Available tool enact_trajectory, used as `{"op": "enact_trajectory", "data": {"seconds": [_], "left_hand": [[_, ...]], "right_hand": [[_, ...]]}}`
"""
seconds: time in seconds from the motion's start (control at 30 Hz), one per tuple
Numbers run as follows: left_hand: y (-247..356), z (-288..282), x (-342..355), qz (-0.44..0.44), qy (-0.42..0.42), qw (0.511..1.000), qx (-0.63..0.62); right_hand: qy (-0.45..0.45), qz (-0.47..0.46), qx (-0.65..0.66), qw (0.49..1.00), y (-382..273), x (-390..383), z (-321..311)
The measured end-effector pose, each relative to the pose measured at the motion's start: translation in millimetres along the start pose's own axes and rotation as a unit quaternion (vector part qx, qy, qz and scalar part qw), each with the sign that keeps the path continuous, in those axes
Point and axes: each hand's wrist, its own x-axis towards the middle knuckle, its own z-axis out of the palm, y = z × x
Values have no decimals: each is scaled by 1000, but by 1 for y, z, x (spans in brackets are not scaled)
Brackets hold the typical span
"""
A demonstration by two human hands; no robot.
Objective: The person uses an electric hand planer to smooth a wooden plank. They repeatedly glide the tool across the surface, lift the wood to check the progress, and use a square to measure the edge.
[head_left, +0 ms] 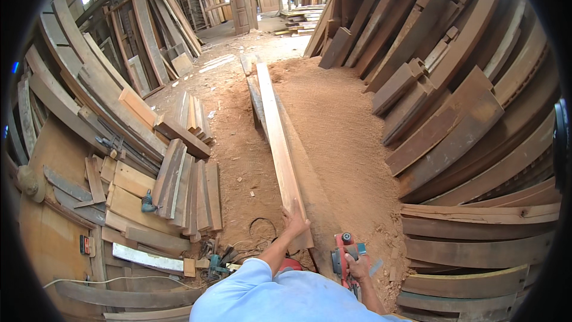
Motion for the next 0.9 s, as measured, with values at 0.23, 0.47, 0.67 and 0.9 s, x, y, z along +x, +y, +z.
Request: {"op": "enact_trajectory", "data": {"seconds": [0.23, 0.47, 0.67, 0.9], "left_hand": [[-43, -26, -2, 15, -18, 999, 27], [-22, -18, -9, 12, 0, 995, 101], [-27, -20, -13, 27, 36, 995, 91], [-30, -10, -6, 22, 58, 995, 82]], "right_hand": [[-56, 60, -29, 996, 25, 31, 4], [-107, 66, -106, 986, 20, 54, -9], [-21, -5, -461, 887, -88, 74, -11], [-126, -401, -15, 907, -328, -10, 23]]}}
